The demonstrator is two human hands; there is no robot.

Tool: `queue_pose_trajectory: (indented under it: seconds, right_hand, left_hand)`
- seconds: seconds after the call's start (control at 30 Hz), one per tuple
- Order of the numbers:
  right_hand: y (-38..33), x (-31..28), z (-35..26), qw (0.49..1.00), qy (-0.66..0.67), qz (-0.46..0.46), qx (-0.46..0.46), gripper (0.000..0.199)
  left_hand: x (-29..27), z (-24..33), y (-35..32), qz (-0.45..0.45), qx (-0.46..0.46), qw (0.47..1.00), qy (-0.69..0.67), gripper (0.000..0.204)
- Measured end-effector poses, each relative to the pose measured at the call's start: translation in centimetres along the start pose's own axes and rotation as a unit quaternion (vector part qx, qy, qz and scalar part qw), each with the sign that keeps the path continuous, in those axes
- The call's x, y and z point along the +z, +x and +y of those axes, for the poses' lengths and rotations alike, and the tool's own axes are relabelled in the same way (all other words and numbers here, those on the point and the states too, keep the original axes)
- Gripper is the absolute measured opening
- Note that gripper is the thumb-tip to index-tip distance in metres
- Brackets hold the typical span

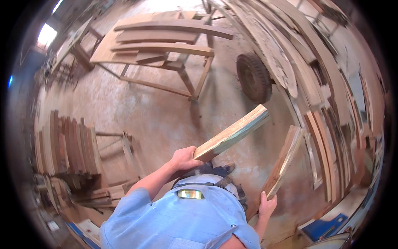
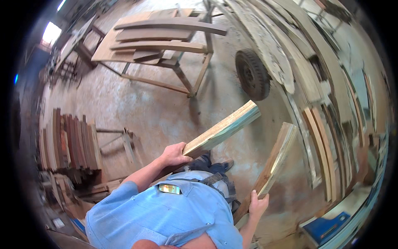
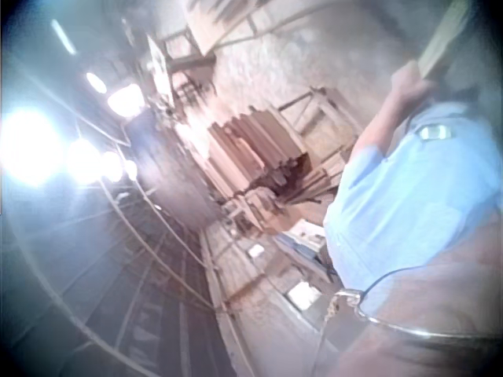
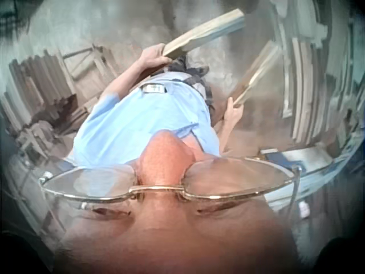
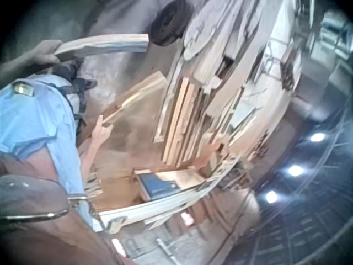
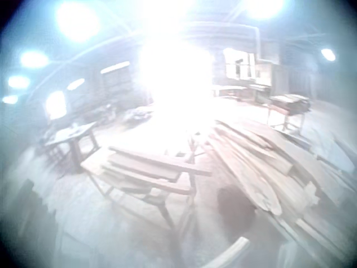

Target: The person selects two wooden planks from a pile, places them on a workbench, and applies glue from a white bottle to the edges of both planks. They then retrieve a C-clamp and position it over the glued planks, preparing to secure them together.

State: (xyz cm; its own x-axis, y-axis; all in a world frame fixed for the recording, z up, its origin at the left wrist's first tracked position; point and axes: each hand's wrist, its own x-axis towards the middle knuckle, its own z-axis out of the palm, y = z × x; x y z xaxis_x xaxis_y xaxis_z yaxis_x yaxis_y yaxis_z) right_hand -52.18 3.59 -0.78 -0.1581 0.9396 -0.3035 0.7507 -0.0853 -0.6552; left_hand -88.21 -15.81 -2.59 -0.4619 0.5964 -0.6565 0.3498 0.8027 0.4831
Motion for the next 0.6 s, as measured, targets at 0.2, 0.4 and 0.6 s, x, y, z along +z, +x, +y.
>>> queue_pose_trajectory:
  seconds: [0.2, 0.4, 0.6]
  right_hand:
    - [3.0, 4.7, -4.9, 0.990, -0.068, -0.076, -0.096, 0.049]
    - [5.3, 10.1, -15.2, 0.963, -0.084, -0.178, -0.187, 0.047]
    - [7.9, 14.5, -22.7, 0.932, -0.134, -0.253, -0.222, 0.050]
  left_hand:
    - [-2.1, -4.8, -3.3, 0.081, -0.047, 0.990, -0.105, 0.066]
    - [-3.1, -10.5, -5.0, 0.222, -0.115, 0.944, -0.215, 0.060]
    - [-5.5, -11.9, -5.6, 0.317, -0.171, 0.885, -0.294, 0.057]
